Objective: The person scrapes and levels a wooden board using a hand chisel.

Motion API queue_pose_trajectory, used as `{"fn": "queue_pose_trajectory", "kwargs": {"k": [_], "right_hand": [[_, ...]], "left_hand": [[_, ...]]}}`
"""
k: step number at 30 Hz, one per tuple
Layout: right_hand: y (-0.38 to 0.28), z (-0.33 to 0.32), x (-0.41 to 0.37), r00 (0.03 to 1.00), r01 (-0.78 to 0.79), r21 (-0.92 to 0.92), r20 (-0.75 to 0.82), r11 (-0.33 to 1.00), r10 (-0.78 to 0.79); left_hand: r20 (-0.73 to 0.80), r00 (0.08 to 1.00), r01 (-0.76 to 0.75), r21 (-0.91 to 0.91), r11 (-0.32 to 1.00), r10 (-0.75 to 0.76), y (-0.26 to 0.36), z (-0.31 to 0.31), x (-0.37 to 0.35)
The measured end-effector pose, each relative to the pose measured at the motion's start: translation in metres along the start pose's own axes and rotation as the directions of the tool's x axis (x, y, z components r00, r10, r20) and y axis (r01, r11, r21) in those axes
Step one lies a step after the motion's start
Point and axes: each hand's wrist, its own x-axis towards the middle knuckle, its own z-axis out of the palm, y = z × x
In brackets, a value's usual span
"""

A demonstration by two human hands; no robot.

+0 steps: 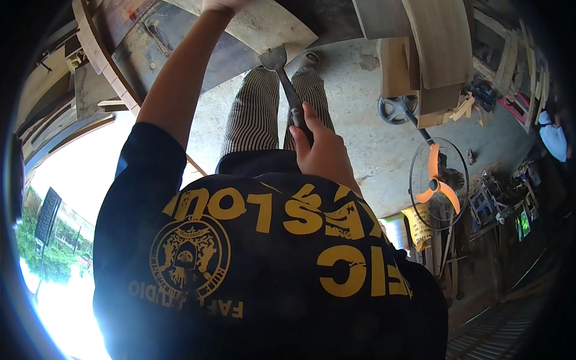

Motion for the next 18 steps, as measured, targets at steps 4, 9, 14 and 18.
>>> {"fn": "queue_pose_trajectory", "kwargs": {"k": [4,9,14,18], "right_hand": [[-0.007,-0.007,0.001,0.997,-0.067,0.05,0.044,0.997,0.065],[-0.009,-0.012,0.001,0.986,-0.141,0.081,0.097,0.987,0.133],[-0.012,-0.016,0.002,0.98,-0.161,0.178,0.147,0.971,0.136],[-0.004,-0.01,0.002,0.986,-0.143,0.19,0.115,0.971,0.122]], "left_hand": [[0.005,0.999,0.045,0.019,0.999,-0.045,0.006,-0.004,0.0],[0.004,0.996,0.084,-0.071,0.994,-0.084,0.005,-0.003,0.001],[-0.01,0.995,0.097,-0.118,0.988,-0.099,0.005,-0.006,0.002],[-0.029,0.992,0.116,-0.113,0.987,-0.12,0.004,-0.004,0.003]]}}
